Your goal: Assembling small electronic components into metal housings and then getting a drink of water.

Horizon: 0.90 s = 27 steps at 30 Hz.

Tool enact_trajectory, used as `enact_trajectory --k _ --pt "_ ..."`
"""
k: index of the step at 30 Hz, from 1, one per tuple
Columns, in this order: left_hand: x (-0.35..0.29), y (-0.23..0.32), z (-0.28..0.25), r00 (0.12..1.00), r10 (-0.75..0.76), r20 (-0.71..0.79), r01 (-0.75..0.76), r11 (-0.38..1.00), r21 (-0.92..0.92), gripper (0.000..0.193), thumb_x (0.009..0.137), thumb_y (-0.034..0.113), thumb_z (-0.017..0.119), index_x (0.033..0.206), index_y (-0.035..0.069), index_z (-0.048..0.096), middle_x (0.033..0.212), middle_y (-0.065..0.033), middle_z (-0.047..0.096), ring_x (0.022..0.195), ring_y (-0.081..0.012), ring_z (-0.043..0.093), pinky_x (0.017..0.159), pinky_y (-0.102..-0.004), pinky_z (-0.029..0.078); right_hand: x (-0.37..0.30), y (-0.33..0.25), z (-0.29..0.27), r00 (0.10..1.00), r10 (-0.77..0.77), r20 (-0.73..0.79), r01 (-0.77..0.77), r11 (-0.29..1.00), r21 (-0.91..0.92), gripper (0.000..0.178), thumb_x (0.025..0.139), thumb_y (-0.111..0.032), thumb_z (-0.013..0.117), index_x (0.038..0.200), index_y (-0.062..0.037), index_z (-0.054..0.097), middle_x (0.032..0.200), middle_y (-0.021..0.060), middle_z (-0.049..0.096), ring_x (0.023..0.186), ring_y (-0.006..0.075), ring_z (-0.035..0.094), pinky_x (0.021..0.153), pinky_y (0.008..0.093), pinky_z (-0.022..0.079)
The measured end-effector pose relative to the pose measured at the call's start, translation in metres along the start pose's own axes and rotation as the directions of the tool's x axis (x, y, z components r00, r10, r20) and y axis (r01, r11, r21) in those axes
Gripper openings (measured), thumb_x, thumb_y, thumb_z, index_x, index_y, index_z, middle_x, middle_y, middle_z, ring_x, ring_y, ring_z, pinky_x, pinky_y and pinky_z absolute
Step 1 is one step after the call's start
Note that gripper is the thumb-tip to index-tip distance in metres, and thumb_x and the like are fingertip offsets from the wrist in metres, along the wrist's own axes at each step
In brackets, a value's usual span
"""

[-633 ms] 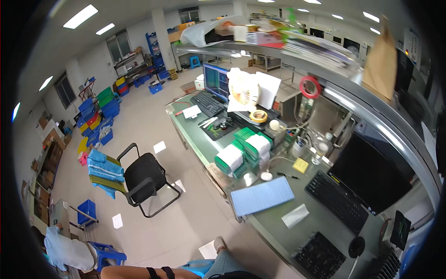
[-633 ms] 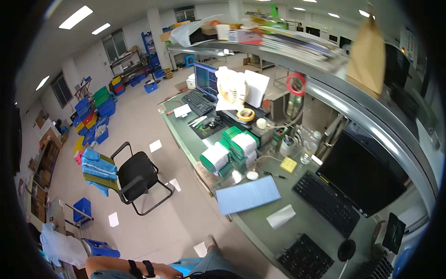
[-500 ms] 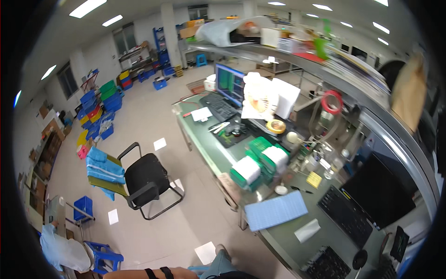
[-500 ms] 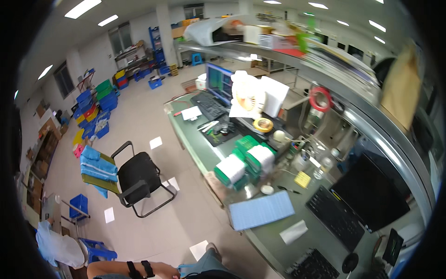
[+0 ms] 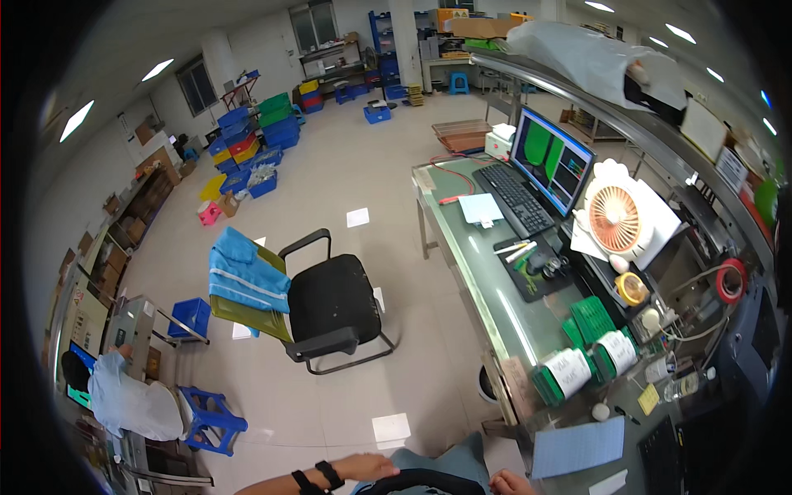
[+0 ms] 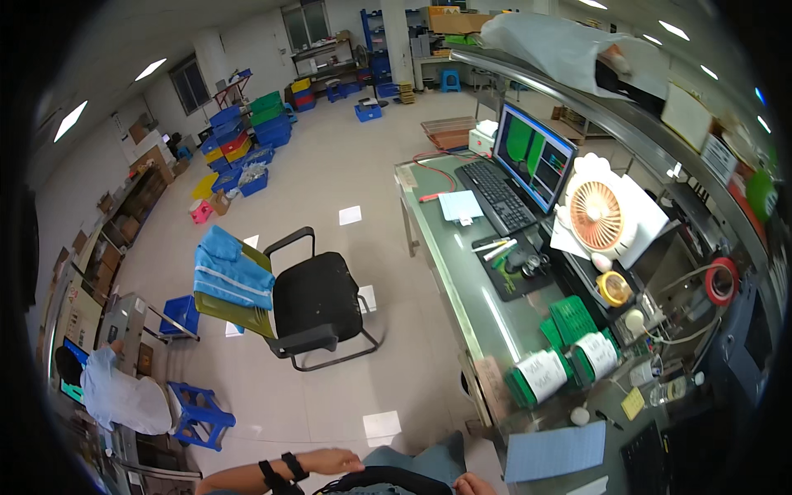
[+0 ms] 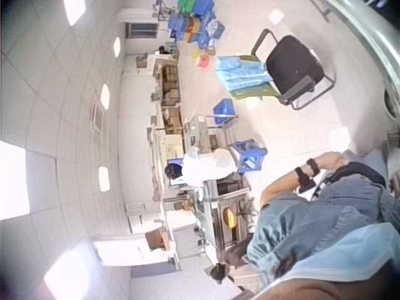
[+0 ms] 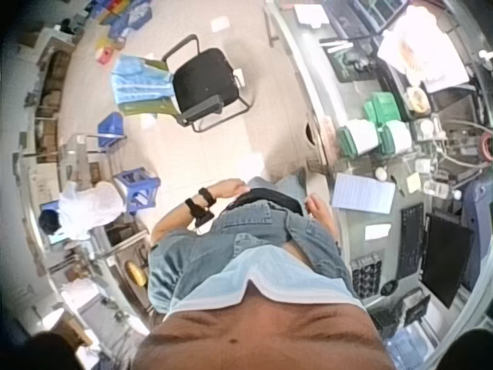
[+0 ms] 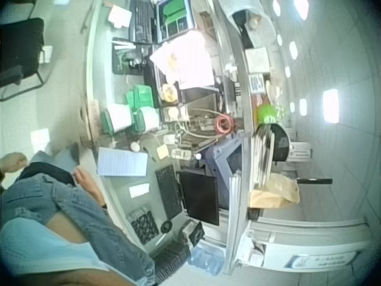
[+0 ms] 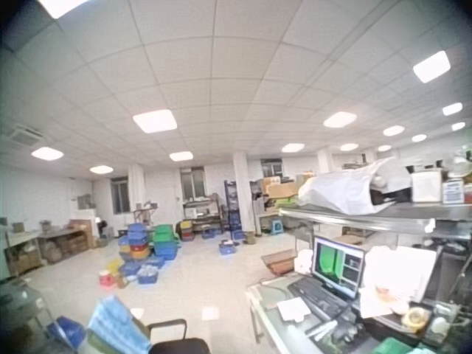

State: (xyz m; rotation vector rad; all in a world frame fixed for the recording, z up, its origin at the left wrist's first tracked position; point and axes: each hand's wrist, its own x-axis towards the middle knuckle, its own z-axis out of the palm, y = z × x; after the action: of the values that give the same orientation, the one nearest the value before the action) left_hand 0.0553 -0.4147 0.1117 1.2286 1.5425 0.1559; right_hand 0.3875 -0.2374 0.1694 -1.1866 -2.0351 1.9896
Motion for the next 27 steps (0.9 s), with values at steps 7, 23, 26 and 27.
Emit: enact_trajectory --k 7,23,26,27 --pt "0.035 -0.02 -0.085 0.988 -0.033 -0.154 0.034 0.999 0.004 0.044 0.093 0.042 0.046 0.093 0.003 0.066 0.093 -0.0221 0.066 0.09 -0.0391 0.06 0.081 -0.0452 0.046 0.116 -0.019 0.001 0.99 -0.093 0.105 0.104 0.989 -0.109 0.024 0.094 -0.025 0.049 0.087 -0.004 0.058 0.074 0.0101 0.058 0.071 0.0218 0.056 0.065 0.0355 0.043" --pt "0.15 -0.152 -0.402 0.993 0.08 0.09 -0.07 0.991 -0.113 0.036 0.095 0.031 0.05 0.108 -0.001 0.061 0.098 -0.0189 0.065 0.096 -0.0332 0.06 0.083 -0.0403 0.048 0.331 -0.01 -0.011 0.927 0.346 0.145 -0.375 0.83 0.413 0.025 0.097 -0.018 0.044 0.117 -0.0102 0.058 0.077 -0.0032 0.054 0.07 0.0075 0.054 0.067 0.0225 0.047" --pt "0.187 -0.161 -0.438 0.964 0.128 0.234 -0.09 0.982 -0.165 0.035 0.095 0.03 0.05 0.108 0.0 0.061 0.097 -0.0177 0.065 0.095 -0.0321 0.06 0.082 -0.0397 0.049 0.337 -0.022 -0.002 0.914 0.382 0.139 -0.39 0.727 0.565 0.025 0.097 -0.017 0.045 0.118 -0.0109 0.056 0.078 -0.0034 0.053 0.071 0.0071 0.053 0.068 0.0216 0.047" --pt "0.195 -0.164 -0.445 0.95 0.135 0.282 -0.084 0.979 -0.186 0.034 0.095 0.029 0.05 0.108 0.0 0.061 0.096 -0.0173 0.065 0.095 -0.0317 0.06 0.082 -0.0395 0.049 0.336 -0.021 0.002 0.906 0.404 0.125 -0.396 0.707 0.586 0.024 0.097 -0.018 0.045 0.117 -0.0107 0.057 0.078 -0.0033 0.054 0.071 0.0068 0.053 0.069 0.0214 0.047"
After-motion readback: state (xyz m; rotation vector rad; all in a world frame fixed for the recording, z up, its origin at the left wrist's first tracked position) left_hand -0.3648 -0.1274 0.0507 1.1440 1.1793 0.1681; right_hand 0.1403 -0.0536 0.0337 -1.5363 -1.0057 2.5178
